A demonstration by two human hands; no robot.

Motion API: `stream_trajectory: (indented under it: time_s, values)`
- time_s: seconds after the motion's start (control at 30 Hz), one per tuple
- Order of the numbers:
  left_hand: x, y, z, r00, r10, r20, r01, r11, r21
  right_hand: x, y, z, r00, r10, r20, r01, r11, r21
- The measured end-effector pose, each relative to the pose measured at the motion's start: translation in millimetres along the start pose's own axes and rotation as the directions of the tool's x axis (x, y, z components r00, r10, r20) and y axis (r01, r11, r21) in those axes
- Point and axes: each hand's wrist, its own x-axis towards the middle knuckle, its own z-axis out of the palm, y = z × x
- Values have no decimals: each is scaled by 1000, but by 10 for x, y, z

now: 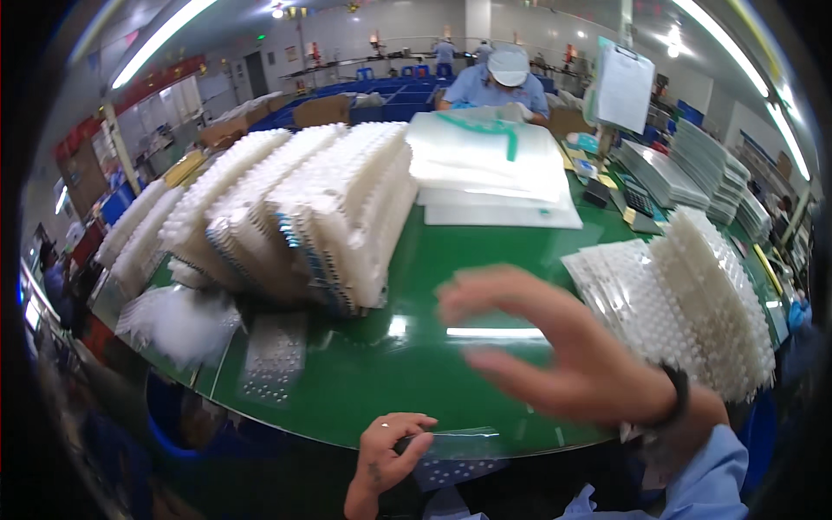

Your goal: Inspecting and placing individual key switches or spacers onto a flexible keyboard membrane sheet.

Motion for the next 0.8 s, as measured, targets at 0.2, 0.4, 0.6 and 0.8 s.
stream_trajectory:
  time_s: [0.2, 0.4, 0.6, 0.8]
  values:
    - [31, 70, 82, 992, 118, -41, -114, 989, 94, 2028, 910, 578, 993, 17, -121, -39, 982, -183]
    - [-25, 126, 63, 969, 215, -125, -194, 968, 160, 2605, 1172, 1365, 981, -132, -141, -7, 705, -710]
    - [-2, 238, 36, 965, 178, -193, -146, 975, 166, 2751, 1315, 1391, 979, 188, 83, -98, 782, -615]
    - [26, 222, 98, 959, 200, -200, -170, 973, 159, 2810, 1742, 730, 954, -35, -299, -36, 973, -229]
